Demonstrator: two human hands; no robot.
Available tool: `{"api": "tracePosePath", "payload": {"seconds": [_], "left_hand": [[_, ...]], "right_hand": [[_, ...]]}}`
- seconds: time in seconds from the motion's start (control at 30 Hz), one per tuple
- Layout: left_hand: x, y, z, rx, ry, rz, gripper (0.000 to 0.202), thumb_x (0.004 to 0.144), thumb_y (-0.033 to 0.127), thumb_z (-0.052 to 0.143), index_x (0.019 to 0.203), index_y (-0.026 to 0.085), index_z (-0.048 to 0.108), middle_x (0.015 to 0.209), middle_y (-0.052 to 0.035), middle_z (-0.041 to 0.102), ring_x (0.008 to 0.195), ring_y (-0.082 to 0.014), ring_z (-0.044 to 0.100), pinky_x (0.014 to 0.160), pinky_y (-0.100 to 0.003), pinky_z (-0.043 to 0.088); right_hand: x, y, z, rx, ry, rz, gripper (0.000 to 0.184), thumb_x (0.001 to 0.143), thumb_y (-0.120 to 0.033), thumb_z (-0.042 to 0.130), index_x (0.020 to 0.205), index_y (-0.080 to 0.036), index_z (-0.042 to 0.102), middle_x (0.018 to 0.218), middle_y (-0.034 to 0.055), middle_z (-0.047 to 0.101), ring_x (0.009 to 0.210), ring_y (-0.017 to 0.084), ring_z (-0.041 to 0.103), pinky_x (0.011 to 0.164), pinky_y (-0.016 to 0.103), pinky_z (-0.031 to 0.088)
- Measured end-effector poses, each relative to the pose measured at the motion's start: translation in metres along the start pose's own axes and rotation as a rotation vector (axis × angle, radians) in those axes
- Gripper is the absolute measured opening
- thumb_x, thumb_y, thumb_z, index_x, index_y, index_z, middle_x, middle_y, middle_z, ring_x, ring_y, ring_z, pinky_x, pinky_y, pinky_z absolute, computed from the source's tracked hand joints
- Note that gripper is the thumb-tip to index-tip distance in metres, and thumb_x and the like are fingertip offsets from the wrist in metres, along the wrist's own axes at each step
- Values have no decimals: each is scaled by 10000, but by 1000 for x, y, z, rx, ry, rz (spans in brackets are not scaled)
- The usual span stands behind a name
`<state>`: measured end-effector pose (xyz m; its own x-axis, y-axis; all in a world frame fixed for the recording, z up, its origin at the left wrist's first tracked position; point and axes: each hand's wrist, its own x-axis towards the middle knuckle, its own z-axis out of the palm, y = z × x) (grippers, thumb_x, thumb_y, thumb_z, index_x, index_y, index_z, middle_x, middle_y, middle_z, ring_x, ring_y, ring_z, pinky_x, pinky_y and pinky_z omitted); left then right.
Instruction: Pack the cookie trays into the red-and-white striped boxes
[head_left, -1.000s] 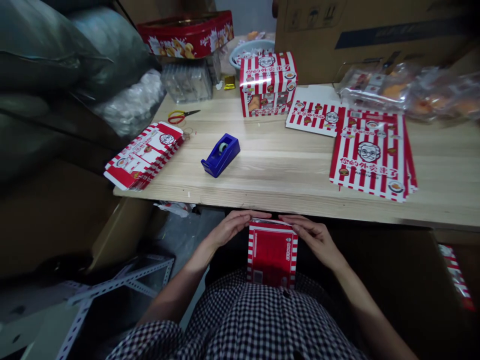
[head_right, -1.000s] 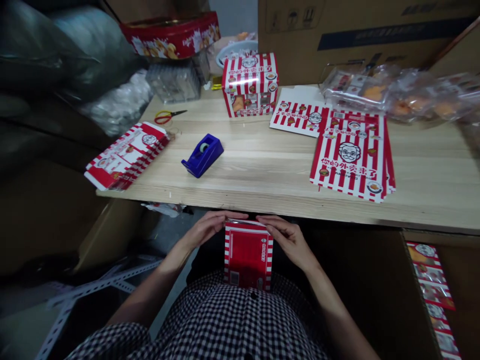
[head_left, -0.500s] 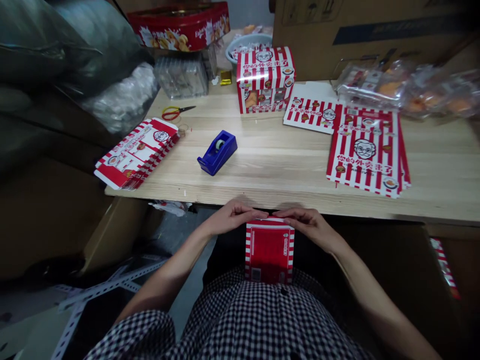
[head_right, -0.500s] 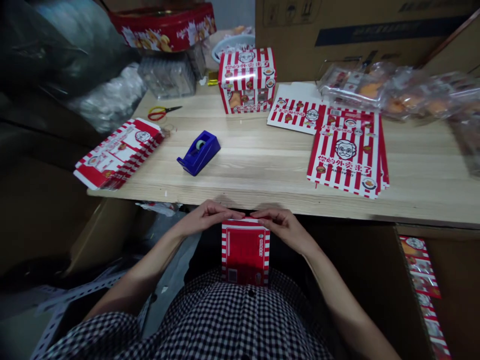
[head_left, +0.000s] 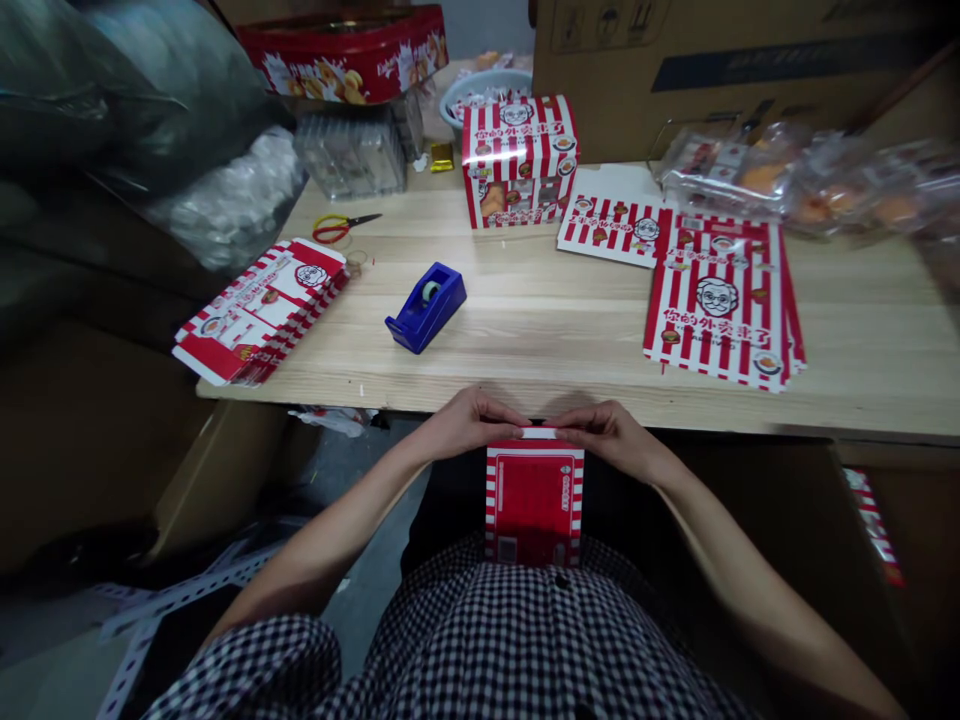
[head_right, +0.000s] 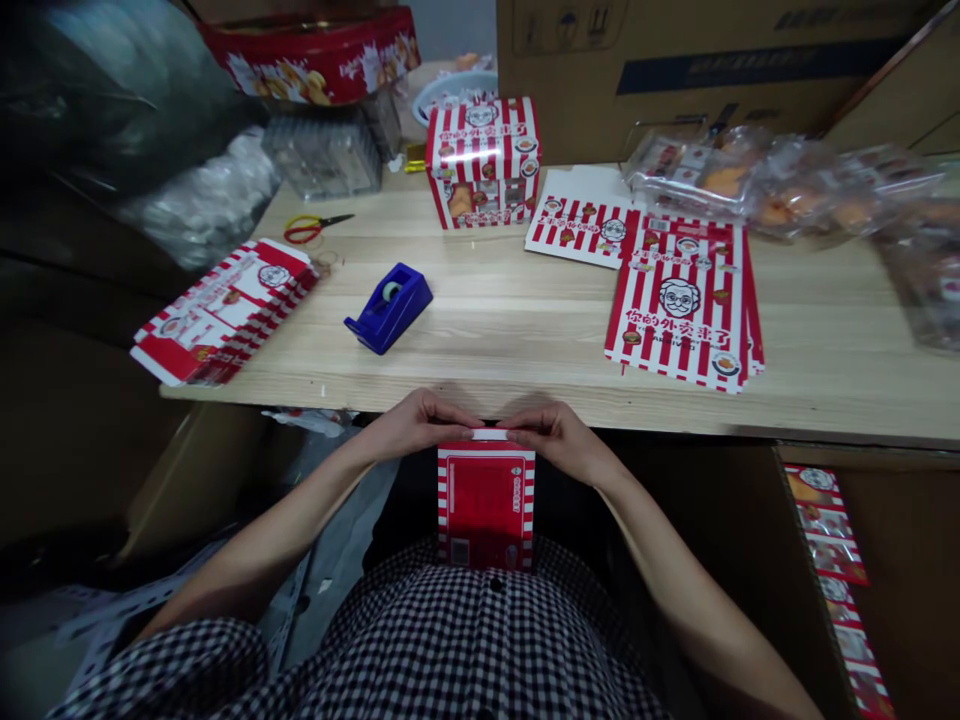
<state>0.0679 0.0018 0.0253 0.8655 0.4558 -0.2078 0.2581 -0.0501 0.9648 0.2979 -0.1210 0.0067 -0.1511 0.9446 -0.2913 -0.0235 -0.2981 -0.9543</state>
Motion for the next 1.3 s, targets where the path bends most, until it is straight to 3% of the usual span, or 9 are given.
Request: {"api": "tracePosePath", "payload": {"seconds": [0.2,0.3,0.47,0.6,0.77,0.83,0.97,1.13,1.3], "left_hand": [[3,-2,1,80,-59,-61,247,839,326,710,1043,213,792,966,-79,798,836,-207,734,752,-299,559],[2,-1,1,125,-75,-55,269,856,330,699,1071,193,784,973,-81,797,849,-202,733,756,-287,554],[-10,-2,5,126,-66,-25,265,905,327,651,1123,228,764,1040,-71,789,908,-195,734,811,-302,556],[-19,0,9,47,-90,0,288,935,293,611,1197,259,725,1159,-65,757,1019,-190,713,909,-338,544],[-18,15,3,30,-173,-26,289,930,290,613,1191,248,729,1131,-65,766,971,-180,712,870,-322,541],[-13,22,1,84,-184,-47,262,899,332,651,1105,218,768,1011,-62,789,849,-165,708,764,-275,533],[1,31,2,269,-95,-55,268,840,425,706,857,173,797,729,-30,747,626,-112,598,559,-218,399],[10,31,13,376,-39,-40,234,829,382,724,745,163,738,619,11,665,574,-88,510,523,-212,309],[4,27,18,360,-51,-1,195,888,325,662,820,168,756,707,-9,713,629,-103,578,584,-223,396]], "right_hand": [[8,-3,-10,18,-83,75,172,758,-375,814,885,-260,811,899,26,811,767,176,743,764,331,593],[3,1,-4,74,-39,93,194,738,-408,833,863,-261,810,956,37,807,834,206,751,837,385,591],[-26,7,15,102,142,21,235,868,-448,715,1058,-326,781,1160,30,764,1089,254,708,1043,498,502],[-46,6,19,75,113,-9,294,934,-444,635,1192,-336,726,1353,18,663,1281,252,600,1155,491,396],[-39,-5,4,162,45,111,290,842,-409,751,1113,-304,764,1165,49,762,1078,237,717,1036,464,513],[-28,-12,-3,140,-48,136,285,804,-389,786,1065,-275,781,1076,51,789,980,223,745,966,428,557],[-8,-22,-9,55,-141,124,257,761,-375,817,978,-239,800,945,42,808,854,192,755,875,373,588],[-2,-15,-9,82,-110,107,211,736,-373,833,892,-235,797,920,31,809,799,168,751,843,361,594],[-16,-6,-6,107,-37,110,186,784,-396,796,915,-264,797,1016,38,801,895,205,757,921,437,577]]}}
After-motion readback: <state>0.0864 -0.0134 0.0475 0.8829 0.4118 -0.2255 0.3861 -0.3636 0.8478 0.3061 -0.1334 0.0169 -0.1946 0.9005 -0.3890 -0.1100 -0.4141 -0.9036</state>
